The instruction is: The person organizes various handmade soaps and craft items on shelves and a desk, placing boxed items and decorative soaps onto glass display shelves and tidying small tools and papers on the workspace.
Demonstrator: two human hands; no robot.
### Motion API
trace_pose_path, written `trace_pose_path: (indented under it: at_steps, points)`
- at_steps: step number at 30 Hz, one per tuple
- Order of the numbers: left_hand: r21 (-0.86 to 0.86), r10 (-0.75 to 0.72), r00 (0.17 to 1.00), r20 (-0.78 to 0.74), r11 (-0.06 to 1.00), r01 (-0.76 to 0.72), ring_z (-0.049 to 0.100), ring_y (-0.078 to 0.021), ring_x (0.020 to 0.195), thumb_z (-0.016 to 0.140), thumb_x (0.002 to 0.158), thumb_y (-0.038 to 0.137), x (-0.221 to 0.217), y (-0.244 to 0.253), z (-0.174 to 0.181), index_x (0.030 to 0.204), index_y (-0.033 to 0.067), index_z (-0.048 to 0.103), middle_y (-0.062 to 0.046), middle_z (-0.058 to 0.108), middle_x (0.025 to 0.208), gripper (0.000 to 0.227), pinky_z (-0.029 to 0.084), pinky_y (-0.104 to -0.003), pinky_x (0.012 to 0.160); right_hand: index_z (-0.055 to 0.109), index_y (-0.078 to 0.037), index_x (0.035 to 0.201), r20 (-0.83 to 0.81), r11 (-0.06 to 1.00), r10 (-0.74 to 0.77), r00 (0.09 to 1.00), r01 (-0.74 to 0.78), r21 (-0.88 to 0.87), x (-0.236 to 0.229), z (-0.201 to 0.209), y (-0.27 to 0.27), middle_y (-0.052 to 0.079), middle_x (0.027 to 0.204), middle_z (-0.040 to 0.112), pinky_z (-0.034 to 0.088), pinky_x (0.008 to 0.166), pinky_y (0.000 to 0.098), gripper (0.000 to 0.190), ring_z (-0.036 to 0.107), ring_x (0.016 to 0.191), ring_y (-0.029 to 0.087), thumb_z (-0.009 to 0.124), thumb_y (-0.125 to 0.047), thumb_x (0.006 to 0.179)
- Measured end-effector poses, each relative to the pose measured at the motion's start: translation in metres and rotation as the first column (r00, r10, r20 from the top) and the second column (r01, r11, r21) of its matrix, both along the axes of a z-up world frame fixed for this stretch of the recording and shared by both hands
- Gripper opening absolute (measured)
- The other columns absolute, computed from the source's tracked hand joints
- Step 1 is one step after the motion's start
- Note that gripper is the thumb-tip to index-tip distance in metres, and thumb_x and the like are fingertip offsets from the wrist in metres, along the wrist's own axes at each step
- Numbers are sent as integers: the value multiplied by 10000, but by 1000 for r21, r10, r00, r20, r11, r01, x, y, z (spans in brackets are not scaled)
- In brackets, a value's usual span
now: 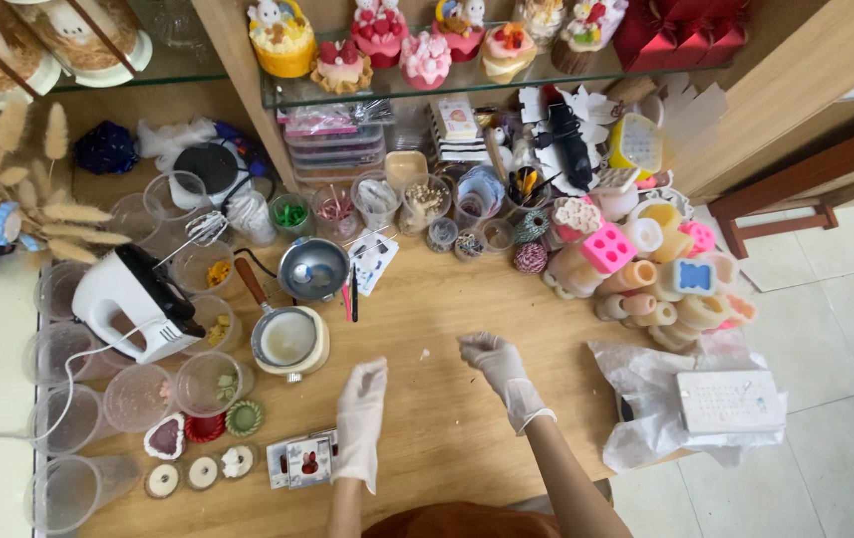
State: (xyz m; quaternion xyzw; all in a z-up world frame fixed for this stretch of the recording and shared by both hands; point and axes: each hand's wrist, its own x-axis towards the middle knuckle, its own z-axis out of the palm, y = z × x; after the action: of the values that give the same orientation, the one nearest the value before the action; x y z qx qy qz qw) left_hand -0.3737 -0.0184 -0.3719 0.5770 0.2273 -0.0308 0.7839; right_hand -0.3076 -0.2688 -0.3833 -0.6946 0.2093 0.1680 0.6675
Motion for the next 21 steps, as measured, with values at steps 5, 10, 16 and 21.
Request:
trace_pose_path:
  at_steps: [5, 10, 16, 21]
  points:
    - [318, -104, 980, -170, 935, 155, 707, -135, 1057, 665, 952, 47, -71, -3, -41, 1097, 92, 719, -37, 776, 1108, 161, 543, -272, 969, 774, -32, 1110, -198, 944, 271, 942, -300, -139, -57, -32, 27, 42, 865, 758, 552, 693, 239, 265, 660, 741, 105, 766, -79, 850]
    - [271, -153, 982, -108, 946, 178, 737, -138, 927, 710, 904, 55, -130, -5, -79, 1017, 83, 729, -37, 791, 979, 118, 582, -276, 875, 766, -71, 1182, -218, 866, 447, 868, -481, -139, -85, -17, 76, 103, 933, 761, 575, 752, 307, 357, 696, 809, 167, 777, -132, 831]
    - [452, -1, 951, -308, 880, 147, 699, -147, 841, 731, 906, 92, -193, 11, -91, 1019, 99, 734, -70, 775, 920, 113, 559, -294, 805, 349, -122, 1521, 11, 434, 842, 540, -664, -609, -88, 57, 170, 248, 1411, 467, 431, 1086, 450, 1174, 477, 1280, 404, 998, -270, 553]
    - [504, 250, 937, -244, 858, -97, 724, -131, 902, 741, 863, 75, -235, 7, -93, 1010, 93, 757, -62, 801, 965, 150, 550, -291, 853, 336, -72, 1539, 75, 212, 968, 238, -626, -750, -96, 62, 211, 190, 1423, 474, 403, 1068, 470, 1247, 485, 1253, 378, 980, -358, 511]
